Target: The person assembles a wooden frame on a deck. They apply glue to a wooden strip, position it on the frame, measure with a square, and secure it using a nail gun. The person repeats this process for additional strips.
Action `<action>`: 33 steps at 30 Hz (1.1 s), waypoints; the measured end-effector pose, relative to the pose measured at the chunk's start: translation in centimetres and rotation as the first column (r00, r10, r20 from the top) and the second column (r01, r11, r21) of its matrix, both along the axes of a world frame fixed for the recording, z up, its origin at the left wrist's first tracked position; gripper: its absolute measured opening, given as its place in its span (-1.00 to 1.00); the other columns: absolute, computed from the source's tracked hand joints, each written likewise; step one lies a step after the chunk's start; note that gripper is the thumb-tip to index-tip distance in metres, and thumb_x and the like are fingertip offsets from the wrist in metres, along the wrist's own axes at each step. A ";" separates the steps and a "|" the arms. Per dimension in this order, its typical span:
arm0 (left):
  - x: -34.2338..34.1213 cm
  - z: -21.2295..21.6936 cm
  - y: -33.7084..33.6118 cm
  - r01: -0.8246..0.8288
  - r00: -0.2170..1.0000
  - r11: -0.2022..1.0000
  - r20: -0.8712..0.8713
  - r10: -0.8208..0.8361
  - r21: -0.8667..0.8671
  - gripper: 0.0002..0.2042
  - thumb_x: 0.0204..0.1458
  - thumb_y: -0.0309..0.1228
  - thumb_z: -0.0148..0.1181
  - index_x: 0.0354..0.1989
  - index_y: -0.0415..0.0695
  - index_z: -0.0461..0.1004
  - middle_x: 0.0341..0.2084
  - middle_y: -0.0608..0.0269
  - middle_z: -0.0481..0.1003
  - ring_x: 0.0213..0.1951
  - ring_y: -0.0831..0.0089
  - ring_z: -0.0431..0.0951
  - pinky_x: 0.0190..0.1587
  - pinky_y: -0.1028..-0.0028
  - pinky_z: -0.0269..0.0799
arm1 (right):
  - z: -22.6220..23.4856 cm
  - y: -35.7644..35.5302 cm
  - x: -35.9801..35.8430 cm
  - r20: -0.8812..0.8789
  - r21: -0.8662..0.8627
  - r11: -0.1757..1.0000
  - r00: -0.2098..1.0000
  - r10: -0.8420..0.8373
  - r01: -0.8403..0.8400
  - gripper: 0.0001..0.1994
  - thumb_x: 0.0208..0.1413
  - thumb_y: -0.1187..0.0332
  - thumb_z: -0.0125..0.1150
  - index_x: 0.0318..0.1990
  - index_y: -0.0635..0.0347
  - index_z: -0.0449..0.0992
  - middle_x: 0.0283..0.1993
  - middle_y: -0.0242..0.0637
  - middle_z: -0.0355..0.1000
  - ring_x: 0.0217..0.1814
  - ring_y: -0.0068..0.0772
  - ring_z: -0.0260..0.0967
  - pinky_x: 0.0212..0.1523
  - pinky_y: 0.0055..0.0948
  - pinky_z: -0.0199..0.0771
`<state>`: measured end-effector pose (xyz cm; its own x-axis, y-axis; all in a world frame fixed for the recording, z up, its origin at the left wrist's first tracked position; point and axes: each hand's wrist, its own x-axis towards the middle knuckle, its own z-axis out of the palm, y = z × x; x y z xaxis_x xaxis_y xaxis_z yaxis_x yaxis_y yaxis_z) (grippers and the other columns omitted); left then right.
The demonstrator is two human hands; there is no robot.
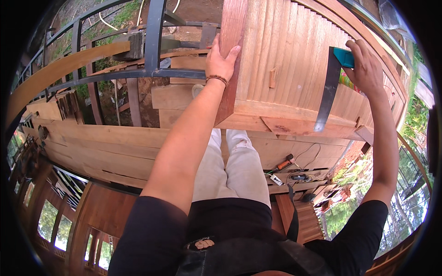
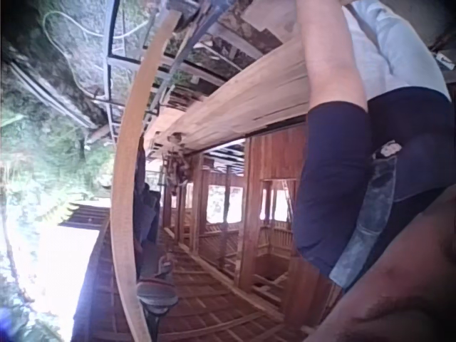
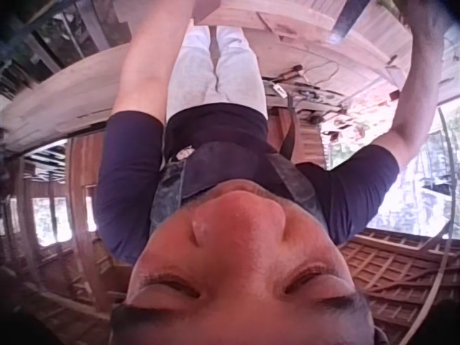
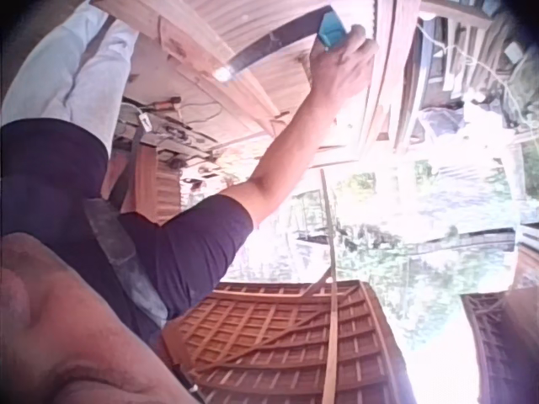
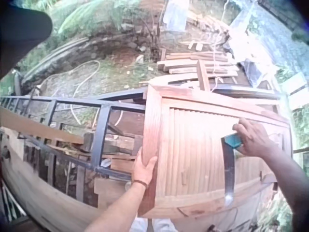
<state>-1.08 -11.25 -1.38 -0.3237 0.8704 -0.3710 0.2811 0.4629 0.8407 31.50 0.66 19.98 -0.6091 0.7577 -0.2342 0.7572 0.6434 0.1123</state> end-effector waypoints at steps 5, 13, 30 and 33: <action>0.1 0.7 0.0 -0.008 1.000 0.999 -0.018 0.007 -0.047 -0.23 -0.02 -0.02 0.31 0.32 -0.08 0.17 0.10 -0.14 0.40 0.12 0.02 0.43 0.16 0.26 0.34 | -1.3 -2.2 2.2 -0.272 -0.486 0.800 0.808 -0.522 0.353 -0.57 0.13 0.34 0.24 0.09 0.09 0.20 -0.23 -0.02 0.39 -0.22 0.00 0.42 -0.20 -0.16 0.39; 0.1 0.3 0.0 -0.010 0.998 0.999 -0.061 0.007 -0.048 -0.22 -0.04 0.02 0.31 0.32 -0.05 0.18 0.09 -0.14 0.42 0.12 0.02 0.43 0.15 0.24 0.34 | -7.8 -13.4 -6.5 0.049 -0.865 0.290 0.643 -0.764 0.410 -0.80 0.12 0.37 0.25 -0.22 0.35 0.52 -0.40 -0.21 0.45 -0.34 -0.37 0.34 -0.20 -0.33 0.37; 0.2 0.5 0.0 -0.002 0.996 1.000 -0.094 0.002 0.002 -0.25 -0.03 0.00 0.30 0.28 -0.14 0.23 0.09 -0.15 0.41 0.12 0.00 0.43 0.16 0.25 0.33 | -15.3 -23.7 -15.0 -0.560 -0.513 0.773 0.537 -0.631 0.372 -0.74 -0.15 0.62 0.11 -0.25 0.26 0.59 -0.26 -0.17 0.42 -0.15 -0.05 0.32 -0.08 -0.19 0.34; 0.1 0.4 0.0 0.003 0.994 1.000 -0.105 -0.002 0.008 -0.26 -0.03 0.00 0.29 0.28 -0.14 0.22 0.09 -0.16 0.41 0.13 0.00 0.42 0.16 0.25 0.33 | -15.7 -24.1 -15.5 -0.575 -0.512 0.771 0.516 -0.635 0.378 -0.75 -0.15 0.62 0.13 -0.26 0.26 0.60 -0.26 -0.19 0.41 -0.16 -0.07 0.32 -0.08 -0.19 0.33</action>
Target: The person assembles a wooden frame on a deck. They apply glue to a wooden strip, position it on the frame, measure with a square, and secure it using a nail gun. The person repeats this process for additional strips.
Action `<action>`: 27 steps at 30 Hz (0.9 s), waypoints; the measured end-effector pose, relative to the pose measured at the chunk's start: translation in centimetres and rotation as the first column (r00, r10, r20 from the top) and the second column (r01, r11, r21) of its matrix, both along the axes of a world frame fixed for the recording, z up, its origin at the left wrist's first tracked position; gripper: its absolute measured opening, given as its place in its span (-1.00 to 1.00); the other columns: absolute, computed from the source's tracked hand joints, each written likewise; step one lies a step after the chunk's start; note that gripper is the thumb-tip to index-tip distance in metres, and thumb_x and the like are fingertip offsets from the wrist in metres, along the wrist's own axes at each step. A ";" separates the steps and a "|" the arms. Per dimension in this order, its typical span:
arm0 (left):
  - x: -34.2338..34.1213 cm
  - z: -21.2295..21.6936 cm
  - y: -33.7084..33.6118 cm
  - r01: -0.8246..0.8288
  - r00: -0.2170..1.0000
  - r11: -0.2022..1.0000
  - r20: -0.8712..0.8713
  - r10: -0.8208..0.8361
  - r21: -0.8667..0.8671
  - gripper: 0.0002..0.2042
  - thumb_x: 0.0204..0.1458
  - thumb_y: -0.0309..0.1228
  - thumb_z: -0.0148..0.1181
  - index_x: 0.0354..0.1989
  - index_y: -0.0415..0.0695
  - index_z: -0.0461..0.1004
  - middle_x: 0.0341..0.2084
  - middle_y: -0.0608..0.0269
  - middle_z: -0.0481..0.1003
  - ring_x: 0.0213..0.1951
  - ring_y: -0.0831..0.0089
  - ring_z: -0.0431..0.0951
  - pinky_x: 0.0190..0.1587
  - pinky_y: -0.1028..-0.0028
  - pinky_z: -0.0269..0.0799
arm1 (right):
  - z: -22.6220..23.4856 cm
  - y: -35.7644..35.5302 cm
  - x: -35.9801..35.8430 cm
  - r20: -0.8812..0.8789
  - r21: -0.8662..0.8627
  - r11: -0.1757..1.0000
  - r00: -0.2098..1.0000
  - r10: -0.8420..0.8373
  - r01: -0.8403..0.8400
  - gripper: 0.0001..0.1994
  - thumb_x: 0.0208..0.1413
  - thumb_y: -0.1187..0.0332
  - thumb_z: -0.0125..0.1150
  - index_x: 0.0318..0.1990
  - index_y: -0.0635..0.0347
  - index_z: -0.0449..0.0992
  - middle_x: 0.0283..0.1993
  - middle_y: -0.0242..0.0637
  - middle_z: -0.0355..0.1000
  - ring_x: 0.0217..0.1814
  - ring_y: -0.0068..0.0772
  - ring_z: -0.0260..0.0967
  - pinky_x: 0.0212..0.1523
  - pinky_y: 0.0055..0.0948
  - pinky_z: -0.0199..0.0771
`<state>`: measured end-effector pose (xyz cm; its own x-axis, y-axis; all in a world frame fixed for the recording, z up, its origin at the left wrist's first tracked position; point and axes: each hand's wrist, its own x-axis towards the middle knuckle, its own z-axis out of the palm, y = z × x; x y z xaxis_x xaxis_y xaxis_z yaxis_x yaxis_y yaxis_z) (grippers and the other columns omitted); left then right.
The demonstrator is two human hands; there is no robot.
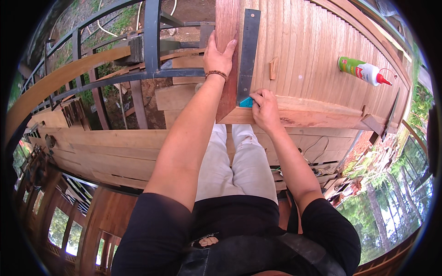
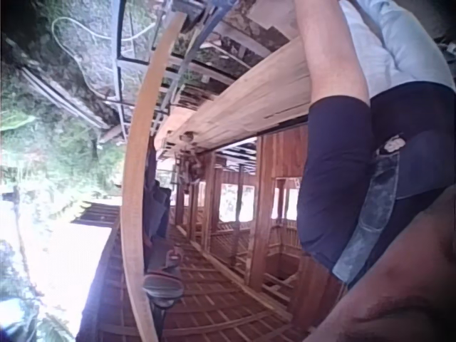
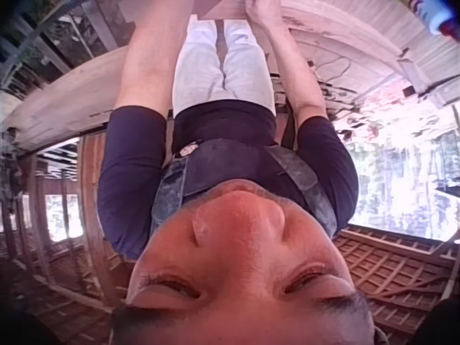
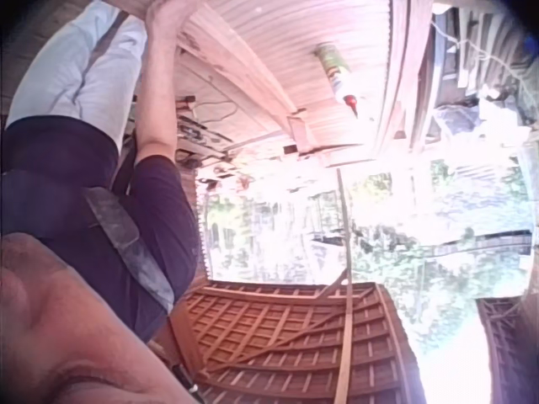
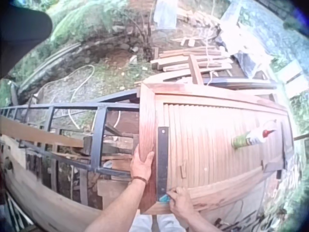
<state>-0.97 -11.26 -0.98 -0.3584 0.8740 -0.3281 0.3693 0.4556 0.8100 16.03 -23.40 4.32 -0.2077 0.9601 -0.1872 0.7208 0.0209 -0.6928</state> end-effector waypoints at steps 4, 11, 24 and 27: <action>0.2 0.4 0.1 0.001 1.000 0.999 0.005 -0.001 -0.035 -0.25 -0.02 -0.01 0.28 0.30 -0.13 0.21 0.09 -0.17 0.41 0.13 -0.02 0.41 0.17 0.24 0.32 | -0.1 -0.5 -0.2 -0.002 0.078 0.997 1.000 -0.028 0.028 -0.75 -0.15 0.61 0.17 -0.25 0.24 0.59 -0.25 -0.20 0.42 -0.16 -0.09 0.31 -0.07 -0.19 0.31; 0.1 -0.9 0.0 -0.006 1.000 1.000 0.028 0.006 0.014 -0.25 -0.02 -0.01 0.29 0.30 -0.13 0.20 0.10 -0.17 0.40 0.14 -0.03 0.40 0.18 0.23 0.30 | -0.3 -0.9 -0.9 -0.027 0.147 0.983 0.994 -0.107 0.109 -0.83 -0.07 0.57 0.23 -0.27 0.23 0.58 -0.26 -0.24 0.41 -0.15 -0.10 0.30 -0.08 -0.20 0.29; 0.1 -0.1 0.0 0.000 1.000 1.000 0.011 0.000 -0.007 -0.25 -0.02 -0.02 0.30 0.30 -0.13 0.20 0.10 -0.16 0.41 0.13 0.00 0.42 0.17 0.25 0.32 | -1.0 -1.0 -0.5 -0.015 0.123 0.988 0.996 -0.091 0.092 -0.85 -0.01 0.57 0.22 -0.26 0.22 0.58 -0.24 -0.25 0.41 -0.09 -0.13 0.33 0.20 -0.01 0.21; 0.2 0.2 0.1 0.006 1.000 1.000 0.012 -0.005 -0.024 -0.25 -0.02 -0.03 0.30 0.30 -0.13 0.20 0.09 -0.16 0.41 0.13 0.00 0.42 0.17 0.25 0.32 | -1.0 -1.2 -0.7 0.006 0.150 0.984 0.995 -0.095 0.093 -0.84 -0.03 0.58 0.21 -0.26 0.20 0.58 -0.22 -0.28 0.40 -0.04 -0.15 0.35 0.31 0.15 0.05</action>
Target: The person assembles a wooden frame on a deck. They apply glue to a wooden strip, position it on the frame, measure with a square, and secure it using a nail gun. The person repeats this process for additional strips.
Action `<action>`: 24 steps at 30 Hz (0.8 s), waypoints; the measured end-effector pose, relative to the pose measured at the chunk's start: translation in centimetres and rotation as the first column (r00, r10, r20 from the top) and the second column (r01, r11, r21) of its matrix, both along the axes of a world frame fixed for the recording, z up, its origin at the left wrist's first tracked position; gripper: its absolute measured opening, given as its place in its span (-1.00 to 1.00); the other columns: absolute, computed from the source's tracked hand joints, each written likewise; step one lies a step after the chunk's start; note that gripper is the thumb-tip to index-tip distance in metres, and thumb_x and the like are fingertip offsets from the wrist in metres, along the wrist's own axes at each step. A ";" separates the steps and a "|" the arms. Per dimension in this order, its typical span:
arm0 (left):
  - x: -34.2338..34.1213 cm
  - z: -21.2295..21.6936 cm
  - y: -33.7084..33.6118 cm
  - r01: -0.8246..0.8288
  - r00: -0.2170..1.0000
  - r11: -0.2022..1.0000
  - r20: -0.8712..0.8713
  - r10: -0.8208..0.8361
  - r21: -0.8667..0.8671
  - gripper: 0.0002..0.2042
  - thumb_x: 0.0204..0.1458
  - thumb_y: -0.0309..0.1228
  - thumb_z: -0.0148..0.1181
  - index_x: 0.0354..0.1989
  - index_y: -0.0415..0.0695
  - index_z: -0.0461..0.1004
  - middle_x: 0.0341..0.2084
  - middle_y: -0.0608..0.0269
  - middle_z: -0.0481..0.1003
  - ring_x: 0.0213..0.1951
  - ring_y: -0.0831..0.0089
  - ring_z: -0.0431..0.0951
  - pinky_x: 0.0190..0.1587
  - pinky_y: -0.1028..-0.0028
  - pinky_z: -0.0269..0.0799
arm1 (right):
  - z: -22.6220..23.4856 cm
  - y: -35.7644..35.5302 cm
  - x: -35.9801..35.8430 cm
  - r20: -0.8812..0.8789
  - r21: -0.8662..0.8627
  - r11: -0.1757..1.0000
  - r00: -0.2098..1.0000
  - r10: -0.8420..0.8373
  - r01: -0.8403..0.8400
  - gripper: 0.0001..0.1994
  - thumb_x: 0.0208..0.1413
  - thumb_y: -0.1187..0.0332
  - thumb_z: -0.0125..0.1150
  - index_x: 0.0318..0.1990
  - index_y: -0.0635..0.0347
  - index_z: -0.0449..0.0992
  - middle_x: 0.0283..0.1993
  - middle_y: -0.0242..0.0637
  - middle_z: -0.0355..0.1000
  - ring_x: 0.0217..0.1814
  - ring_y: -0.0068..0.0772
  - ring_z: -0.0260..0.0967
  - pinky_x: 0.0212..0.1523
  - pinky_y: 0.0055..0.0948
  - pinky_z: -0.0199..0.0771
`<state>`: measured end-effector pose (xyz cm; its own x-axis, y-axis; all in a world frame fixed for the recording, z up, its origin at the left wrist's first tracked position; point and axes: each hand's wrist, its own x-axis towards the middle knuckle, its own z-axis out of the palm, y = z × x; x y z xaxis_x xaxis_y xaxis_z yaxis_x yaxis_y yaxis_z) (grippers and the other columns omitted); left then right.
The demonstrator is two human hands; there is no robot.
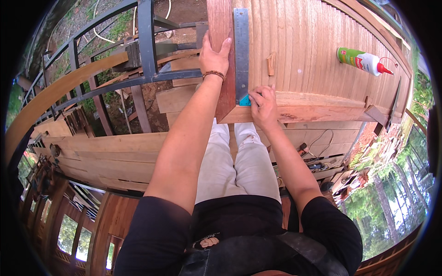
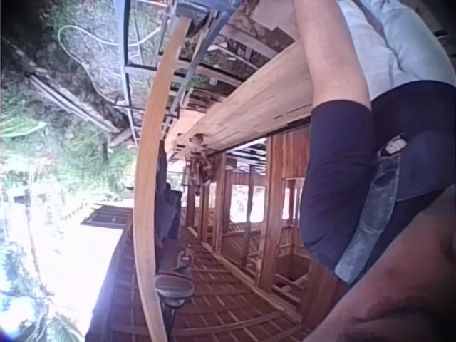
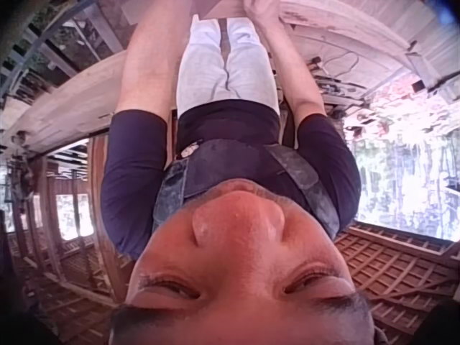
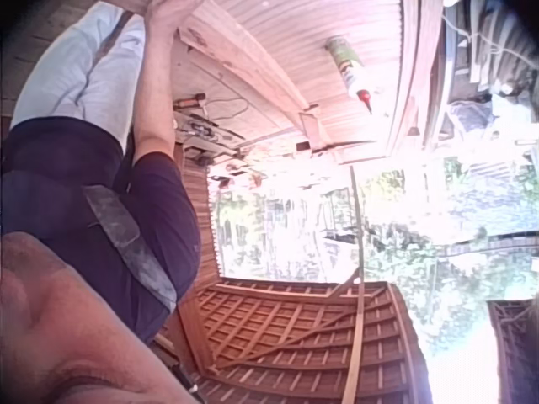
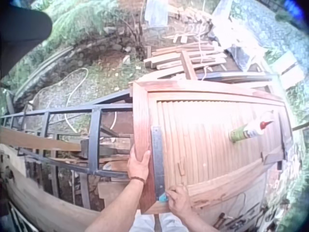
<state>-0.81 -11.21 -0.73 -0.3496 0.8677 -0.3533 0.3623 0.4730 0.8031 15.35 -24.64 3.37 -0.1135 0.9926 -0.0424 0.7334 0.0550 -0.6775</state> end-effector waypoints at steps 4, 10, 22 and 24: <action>0.1 0.0 0.1 0.004 1.000 1.000 -0.023 -0.004 0.008 -0.25 -0.03 -0.03 0.30 0.30 -0.12 0.20 0.09 -0.15 0.42 0.13 0.00 0.43 0.17 0.25 0.33 | -0.1 -0.1 0.1 0.001 0.002 1.000 1.000 0.007 -0.007 -0.82 -0.01 0.58 0.15 -0.24 0.18 0.58 -0.22 -0.30 0.40 -0.01 -0.17 0.35 0.34 0.27 -0.10; 0.2 -0.1 0.0 -0.024 1.000 0.999 -0.018 0.025 0.024 -0.27 -0.02 -0.05 0.30 0.25 -0.24 0.25 0.07 -0.13 0.45 0.13 0.07 0.45 0.18 0.30 0.31 | -0.4 -0.2 -0.2 0.002 0.007 1.000 1.000 -0.004 0.004 -0.82 0.01 0.57 0.10 -0.24 0.18 0.56 -0.19 -0.32 0.42 0.04 -0.20 0.36 0.34 0.29 -0.14; 0.3 0.6 0.0 -0.016 0.998 1.000 -0.053 0.015 -0.013 -0.25 -0.03 -0.04 0.31 0.29 -0.14 0.21 0.09 -0.16 0.42 0.13 0.00 0.43 0.17 0.25 0.31 | -0.7 -0.2 0.1 -0.012 0.024 1.000 1.000 0.018 -0.018 -0.83 0.01 0.59 0.13 -0.24 0.19 0.56 -0.19 -0.31 0.43 0.03 -0.19 0.36 0.32 0.26 -0.09; 0.3 0.6 0.1 -0.007 0.999 1.000 -0.047 0.007 -0.008 -0.25 -0.03 -0.04 0.31 0.29 -0.14 0.21 0.08 -0.16 0.42 0.13 0.00 0.43 0.17 0.25 0.32 | -0.6 -0.2 0.0 -0.009 0.032 0.999 1.000 0.017 -0.017 -0.82 0.00 0.60 0.15 -0.24 0.19 0.55 -0.20 -0.31 0.42 0.02 -0.18 0.37 0.31 0.26 -0.09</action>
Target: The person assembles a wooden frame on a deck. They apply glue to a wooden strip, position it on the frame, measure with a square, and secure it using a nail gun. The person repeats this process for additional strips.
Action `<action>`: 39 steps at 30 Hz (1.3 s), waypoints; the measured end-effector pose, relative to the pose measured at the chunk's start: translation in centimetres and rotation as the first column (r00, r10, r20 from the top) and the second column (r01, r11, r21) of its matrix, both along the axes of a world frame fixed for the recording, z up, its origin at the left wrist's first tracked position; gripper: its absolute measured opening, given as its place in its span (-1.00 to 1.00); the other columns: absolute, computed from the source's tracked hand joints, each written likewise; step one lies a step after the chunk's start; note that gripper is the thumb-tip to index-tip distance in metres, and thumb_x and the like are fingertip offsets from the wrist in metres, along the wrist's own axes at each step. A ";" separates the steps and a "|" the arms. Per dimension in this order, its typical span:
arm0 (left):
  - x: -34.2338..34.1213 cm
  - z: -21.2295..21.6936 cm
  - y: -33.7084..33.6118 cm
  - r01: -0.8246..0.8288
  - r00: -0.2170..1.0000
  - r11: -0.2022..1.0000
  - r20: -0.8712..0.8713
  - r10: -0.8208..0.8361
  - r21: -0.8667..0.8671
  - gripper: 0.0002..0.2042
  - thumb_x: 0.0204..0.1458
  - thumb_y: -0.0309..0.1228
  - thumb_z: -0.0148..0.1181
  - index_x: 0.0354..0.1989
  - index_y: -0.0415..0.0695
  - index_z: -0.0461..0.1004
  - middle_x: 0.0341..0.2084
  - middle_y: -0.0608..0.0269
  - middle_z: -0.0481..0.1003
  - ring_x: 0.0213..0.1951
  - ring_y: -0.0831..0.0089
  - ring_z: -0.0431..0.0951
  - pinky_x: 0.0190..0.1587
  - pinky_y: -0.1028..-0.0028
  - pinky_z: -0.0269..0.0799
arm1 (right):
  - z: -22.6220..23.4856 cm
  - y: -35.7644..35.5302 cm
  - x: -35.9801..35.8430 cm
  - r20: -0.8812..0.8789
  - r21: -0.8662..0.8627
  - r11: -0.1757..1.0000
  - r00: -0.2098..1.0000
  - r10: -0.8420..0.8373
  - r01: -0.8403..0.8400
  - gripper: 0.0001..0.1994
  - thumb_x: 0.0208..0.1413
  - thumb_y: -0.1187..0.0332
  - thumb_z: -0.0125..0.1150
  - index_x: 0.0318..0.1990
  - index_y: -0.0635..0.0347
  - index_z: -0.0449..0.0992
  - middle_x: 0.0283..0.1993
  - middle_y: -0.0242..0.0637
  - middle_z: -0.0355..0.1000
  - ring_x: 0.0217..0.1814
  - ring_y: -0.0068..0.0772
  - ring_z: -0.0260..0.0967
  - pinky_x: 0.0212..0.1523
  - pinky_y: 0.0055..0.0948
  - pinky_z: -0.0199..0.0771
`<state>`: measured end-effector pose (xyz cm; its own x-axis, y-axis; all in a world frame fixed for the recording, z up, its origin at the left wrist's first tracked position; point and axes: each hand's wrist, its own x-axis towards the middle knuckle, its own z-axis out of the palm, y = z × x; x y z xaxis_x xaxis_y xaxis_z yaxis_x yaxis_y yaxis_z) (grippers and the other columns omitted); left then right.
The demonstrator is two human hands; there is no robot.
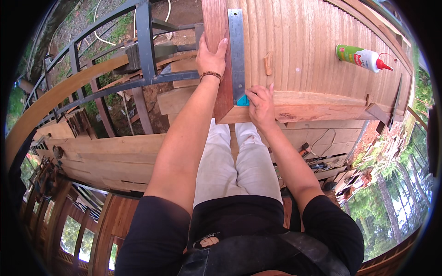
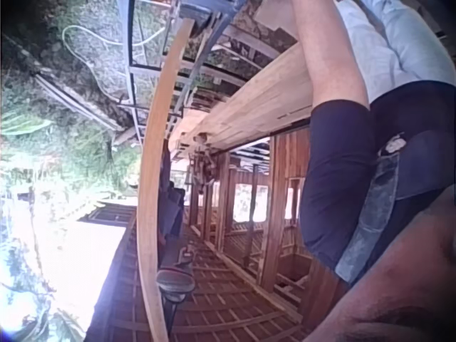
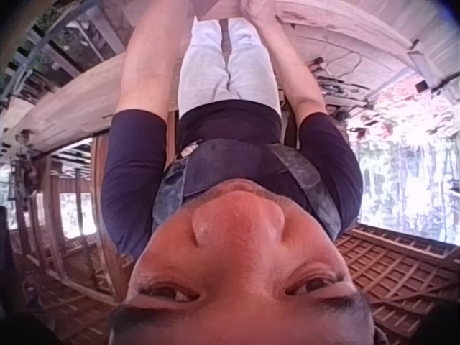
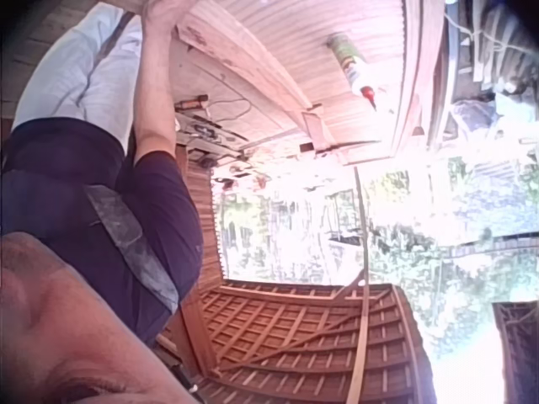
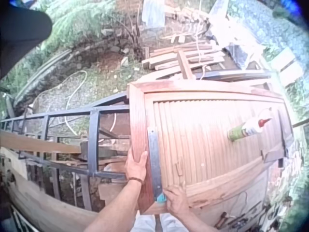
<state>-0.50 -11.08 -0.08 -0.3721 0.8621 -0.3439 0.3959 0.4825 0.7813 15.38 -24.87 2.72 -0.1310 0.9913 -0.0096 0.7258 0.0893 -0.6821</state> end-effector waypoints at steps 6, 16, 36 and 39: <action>-0.1 0.0 0.0 -0.002 1.000 1.000 0.010 0.002 0.018 -0.23 -0.03 0.00 0.30 0.27 -0.23 0.22 0.07 -0.17 0.44 0.13 0.01 0.44 0.18 0.27 0.30 | 0.8 0.1 -0.5 0.079 0.015 1.000 0.997 -0.020 0.019 -0.77 -0.10 0.59 0.12 -0.25 0.19 0.57 -0.22 -0.30 0.39 0.01 -0.19 0.35 0.33 0.24 -0.02; -0.1 -0.1 -0.1 0.001 1.000 1.000 -0.010 -0.001 -0.017 -0.24 -0.03 -0.02 0.30 0.30 -0.16 0.20 0.09 -0.18 0.41 0.13 -0.01 0.43 0.18 0.25 0.32 | 0.4 -0.4 -1.0 0.066 0.028 0.998 0.996 -0.065 0.063 -0.78 -0.05 0.61 0.13 -0.22 0.21 0.56 -0.22 -0.26 0.40 0.04 -0.10 0.38 0.33 0.20 0.01; -0.1 -0.3 -0.1 0.001 1.000 1.000 -0.007 0.000 0.014 -0.22 -0.04 0.00 0.30 0.28 -0.24 0.21 0.08 -0.19 0.42 0.14 0.02 0.43 0.19 0.27 0.30 | 0.0 -0.5 -1.0 0.043 0.061 0.996 0.997 -0.070 0.067 -0.76 -0.12 0.62 0.15 -0.24 0.22 0.57 -0.25 -0.25 0.39 0.01 -0.14 0.38 0.33 0.16 0.05; -0.1 -0.2 -0.1 0.002 1.000 1.000 -0.007 -0.002 0.004 -0.20 -0.03 0.02 0.29 0.27 -0.28 0.21 0.08 -0.19 0.43 0.14 0.03 0.43 0.19 0.28 0.29 | 0.0 -0.5 -0.9 0.048 0.065 0.996 0.997 -0.063 0.060 -0.75 -0.13 0.62 0.16 -0.24 0.21 0.58 -0.26 -0.25 0.39 0.00 -0.15 0.39 0.33 0.16 0.06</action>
